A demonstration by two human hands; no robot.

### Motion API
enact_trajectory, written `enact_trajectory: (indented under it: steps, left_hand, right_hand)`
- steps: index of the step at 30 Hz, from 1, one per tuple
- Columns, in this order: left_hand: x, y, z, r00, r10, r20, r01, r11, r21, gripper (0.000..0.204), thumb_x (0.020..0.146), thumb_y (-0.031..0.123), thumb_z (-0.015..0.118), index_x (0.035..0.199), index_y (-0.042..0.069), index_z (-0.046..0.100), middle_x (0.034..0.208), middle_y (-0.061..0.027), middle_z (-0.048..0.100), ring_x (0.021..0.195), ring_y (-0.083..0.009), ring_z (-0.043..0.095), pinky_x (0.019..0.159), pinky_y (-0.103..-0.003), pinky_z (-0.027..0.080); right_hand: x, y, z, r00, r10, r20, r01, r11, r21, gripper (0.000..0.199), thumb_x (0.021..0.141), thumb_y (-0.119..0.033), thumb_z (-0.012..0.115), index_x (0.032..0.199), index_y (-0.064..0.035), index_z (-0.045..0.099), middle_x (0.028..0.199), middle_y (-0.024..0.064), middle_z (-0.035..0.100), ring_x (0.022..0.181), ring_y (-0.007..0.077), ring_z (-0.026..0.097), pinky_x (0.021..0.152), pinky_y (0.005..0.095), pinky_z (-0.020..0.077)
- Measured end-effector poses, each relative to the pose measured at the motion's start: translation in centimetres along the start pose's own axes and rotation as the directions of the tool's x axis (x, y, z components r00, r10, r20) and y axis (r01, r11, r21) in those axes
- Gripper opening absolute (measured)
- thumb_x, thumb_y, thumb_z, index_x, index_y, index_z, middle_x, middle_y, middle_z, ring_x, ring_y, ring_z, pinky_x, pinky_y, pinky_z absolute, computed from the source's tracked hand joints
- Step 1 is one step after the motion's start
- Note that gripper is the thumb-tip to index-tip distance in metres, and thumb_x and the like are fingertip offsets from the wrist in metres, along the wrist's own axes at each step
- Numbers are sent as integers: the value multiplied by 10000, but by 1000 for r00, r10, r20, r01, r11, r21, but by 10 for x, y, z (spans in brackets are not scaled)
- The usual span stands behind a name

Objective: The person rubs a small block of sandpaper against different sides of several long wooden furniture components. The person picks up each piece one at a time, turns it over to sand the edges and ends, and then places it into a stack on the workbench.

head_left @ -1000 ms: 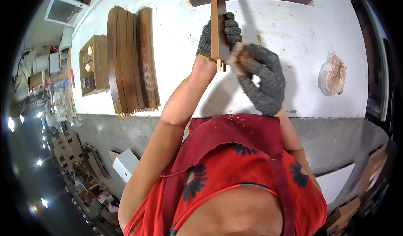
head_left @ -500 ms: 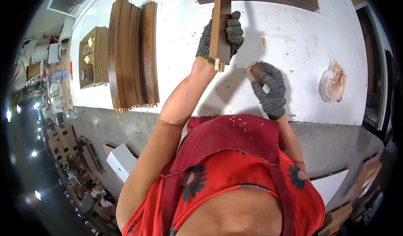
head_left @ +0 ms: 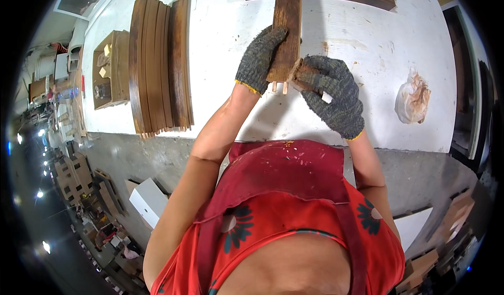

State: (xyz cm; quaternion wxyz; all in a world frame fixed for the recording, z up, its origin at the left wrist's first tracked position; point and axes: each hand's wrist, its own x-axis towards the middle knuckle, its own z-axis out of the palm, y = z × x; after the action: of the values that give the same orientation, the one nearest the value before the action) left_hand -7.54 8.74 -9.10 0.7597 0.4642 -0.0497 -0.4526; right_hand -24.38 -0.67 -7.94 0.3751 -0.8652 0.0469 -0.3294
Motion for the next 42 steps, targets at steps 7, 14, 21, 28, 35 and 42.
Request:
enact_trajectory:
  steps: [7, 14, 21, 28, 35, 42]
  left_hand:
    - [3, 2, -12, 997, 60, 54, -65, 993, 100, 314, 931, 220, 598, 1175, 23, 582, 1069, -88, 646, 942, -161, 641, 814, -274, 537]
    - [6, 1, -13, 1000, -5, 14, 3, 992, 127, 293, 924, 223, 603, 1148, 35, 594, 1074, -80, 647, 941, -164, 642, 801, -275, 534]
    - [9, -1, -18, 1000, -28, 11, 26, 986, 166, 329, 912, 219, 633, 1174, 23, 603, 1025, -101, 665, 902, -165, 657, 777, -278, 559]
    - [9, -1, -23, 999, -12, -44, 17, 993, 120, 293, 926, 199, 605, 1138, -3, 605, 1024, -93, 648, 916, -157, 626, 792, -262, 513]
    - [-25, 19, -47, 990, -104, -98, 128, 947, 293, 432, 917, 211, 621, 1255, -45, 538, 1024, -139, 659, 871, -192, 654, 734, -288, 551]
    - [-100, 29, -84, 986, -105, -128, 165, 689, 706, 711, 838, 426, 637, 1331, -64, 489, 1058, -47, 604, 942, -143, 524, 886, -291, 431]
  right_hand:
    - [2, 5, 8, 998, 66, -2, -66, 997, 37, 347, 705, -88, 748, 1047, -115, 695, 1156, 98, 636, 976, 298, 596, 826, 394, 497]
    - [14, 18, 11, 1000, 6, 0, -6, 992, -126, 309, 723, -129, 744, 1028, -102, 695, 1154, 89, 634, 997, 294, 589, 867, 414, 472]
    - [-7, -1, 9, 996, 24, 86, -20, 999, -50, 331, 716, -104, 744, 1041, -101, 686, 1168, 98, 617, 1006, 297, 585, 853, 402, 482]
    - [31, 52, 26, 1000, -8, -12, 7, 998, -65, 314, 734, -165, 753, 1041, -131, 698, 1126, 93, 646, 987, 292, 609, 847, 399, 502]
    - [58, 61, 46, 998, -56, 29, 58, 996, -74, 220, 796, -287, 725, 965, -148, 748, 1047, 86, 671, 928, 278, 608, 850, 391, 487]
    - [84, 101, 63, 997, 64, 33, -58, 983, -175, 350, 842, -434, 674, 952, -110, 748, 1014, 90, 691, 943, 272, 627, 874, 393, 497]
